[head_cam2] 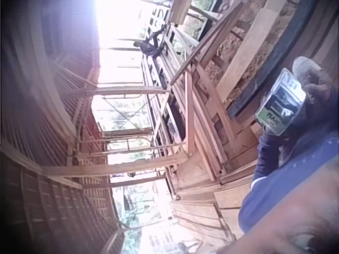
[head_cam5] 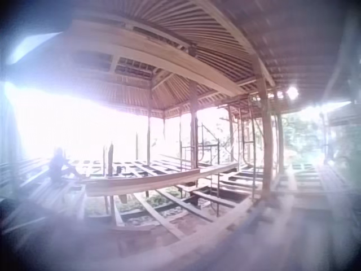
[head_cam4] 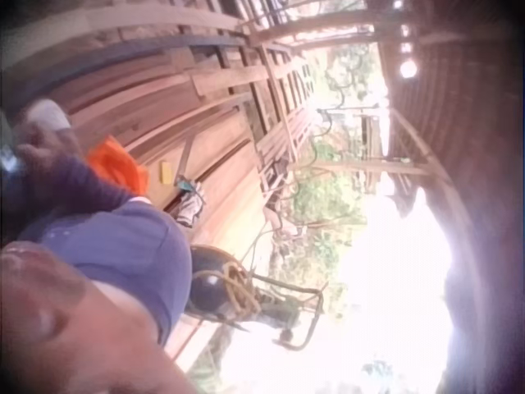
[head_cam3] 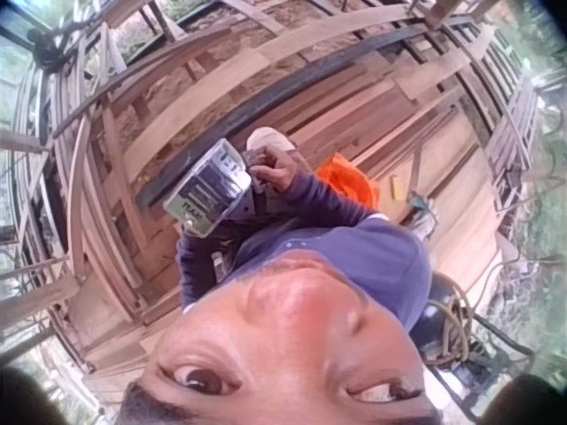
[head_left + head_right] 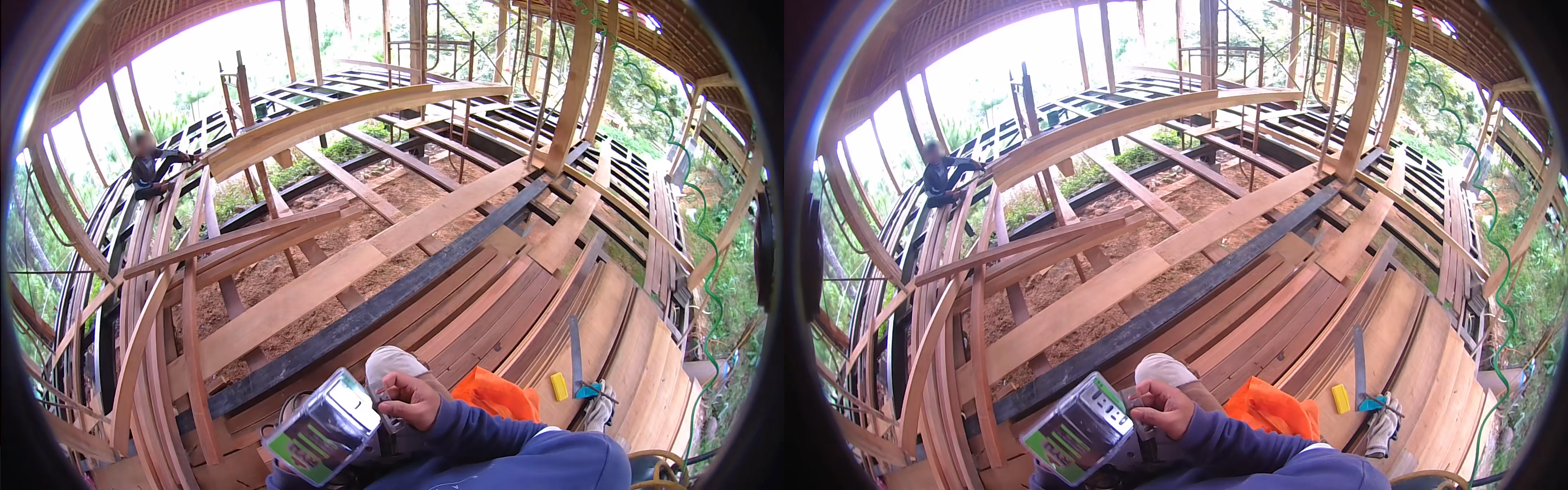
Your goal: The person sits on a wooden floor and opens a package containing tools, removing individual metal pieces from the plastic casing while holding an electric planer.
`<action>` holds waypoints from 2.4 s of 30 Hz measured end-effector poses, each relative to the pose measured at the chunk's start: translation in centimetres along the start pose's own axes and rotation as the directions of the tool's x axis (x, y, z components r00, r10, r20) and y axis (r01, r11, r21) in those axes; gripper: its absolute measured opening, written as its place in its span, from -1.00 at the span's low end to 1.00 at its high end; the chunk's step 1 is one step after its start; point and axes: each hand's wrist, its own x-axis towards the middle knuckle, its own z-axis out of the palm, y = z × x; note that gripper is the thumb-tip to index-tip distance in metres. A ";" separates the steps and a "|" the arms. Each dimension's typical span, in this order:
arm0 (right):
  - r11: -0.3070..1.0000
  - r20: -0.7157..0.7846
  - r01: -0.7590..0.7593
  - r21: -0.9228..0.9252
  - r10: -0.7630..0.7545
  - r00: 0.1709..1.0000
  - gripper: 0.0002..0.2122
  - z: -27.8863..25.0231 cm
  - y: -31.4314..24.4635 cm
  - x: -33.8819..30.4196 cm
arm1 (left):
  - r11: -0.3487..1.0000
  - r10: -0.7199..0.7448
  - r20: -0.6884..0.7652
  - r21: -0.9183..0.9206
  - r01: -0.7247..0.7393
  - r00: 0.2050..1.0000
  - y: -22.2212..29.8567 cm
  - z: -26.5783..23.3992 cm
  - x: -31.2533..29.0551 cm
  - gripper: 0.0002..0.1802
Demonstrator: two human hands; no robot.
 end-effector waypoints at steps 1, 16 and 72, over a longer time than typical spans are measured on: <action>1.000 0.028 -0.028 0.006 0.028 0.999 -0.75 -0.1 -0.3 -0.2 | 0.951 -0.168 0.034 -0.256 0.171 0.985 -0.5 -1.8 0.3 -0.57; 0.993 -0.100 0.018 -0.115 -0.029 0.995 -0.76 -0.8 -1.2 -2.6 | 0.151 0.225 0.171 0.966 -0.208 0.959 6.6 -2.4 3.6 -0.48; 0.991 -0.341 -0.135 0.013 0.131 0.931 -0.69 -2.7 -3.7 4.5 | 0.988 0.149 -0.456 0.041 -0.146 0.877 -4.0 -11.1 2.6 -0.76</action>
